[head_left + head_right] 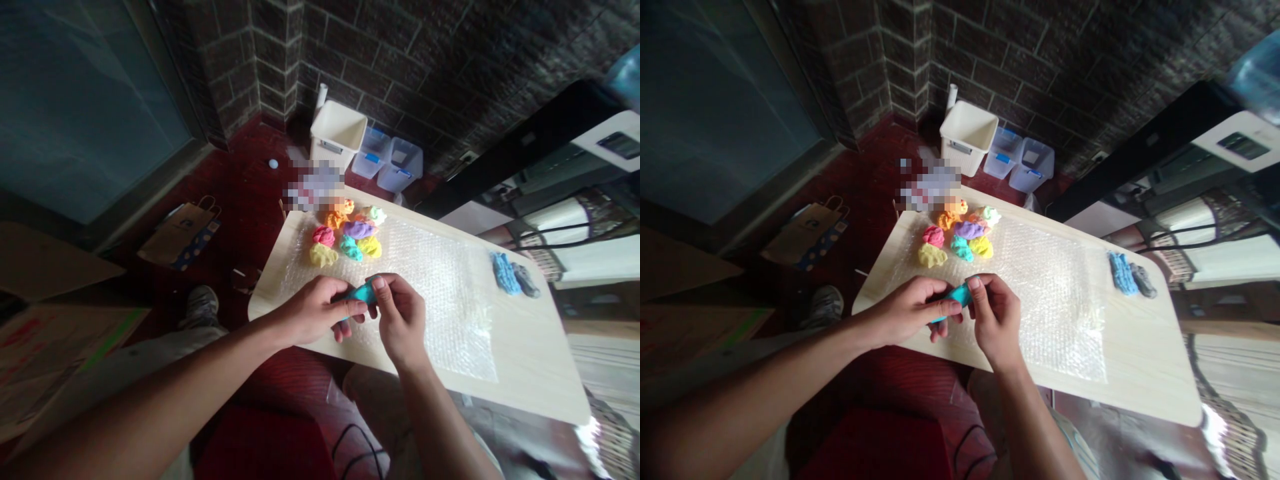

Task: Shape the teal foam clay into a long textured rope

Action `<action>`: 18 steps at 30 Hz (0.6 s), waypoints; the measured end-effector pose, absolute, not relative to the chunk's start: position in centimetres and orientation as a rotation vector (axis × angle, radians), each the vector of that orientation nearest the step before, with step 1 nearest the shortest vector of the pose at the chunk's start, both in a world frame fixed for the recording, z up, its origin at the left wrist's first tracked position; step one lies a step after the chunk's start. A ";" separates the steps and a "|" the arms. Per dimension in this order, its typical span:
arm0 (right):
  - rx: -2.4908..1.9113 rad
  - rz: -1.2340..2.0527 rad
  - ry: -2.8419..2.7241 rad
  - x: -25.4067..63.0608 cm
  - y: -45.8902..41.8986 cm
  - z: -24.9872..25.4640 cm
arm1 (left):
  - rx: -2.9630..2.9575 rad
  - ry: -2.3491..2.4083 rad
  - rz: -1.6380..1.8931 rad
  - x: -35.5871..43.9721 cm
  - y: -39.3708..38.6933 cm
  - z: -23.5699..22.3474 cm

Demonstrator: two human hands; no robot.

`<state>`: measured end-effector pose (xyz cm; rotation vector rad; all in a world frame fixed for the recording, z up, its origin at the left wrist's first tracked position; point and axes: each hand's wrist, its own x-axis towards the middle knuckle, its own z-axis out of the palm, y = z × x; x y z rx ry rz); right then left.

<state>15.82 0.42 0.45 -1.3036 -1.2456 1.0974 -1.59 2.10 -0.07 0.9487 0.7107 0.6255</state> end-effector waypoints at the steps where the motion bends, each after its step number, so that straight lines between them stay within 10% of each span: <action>1: -1.307 1.105 -1.234 15.9 0.4 0.5 | 0.926 0.701 0.608 -1.6 2.2 0.0; 18: -1.327 1.112 -1.225 16.7 0.7 0.6 | 0.670 0.579 0.291 -1.6 1.3 1.3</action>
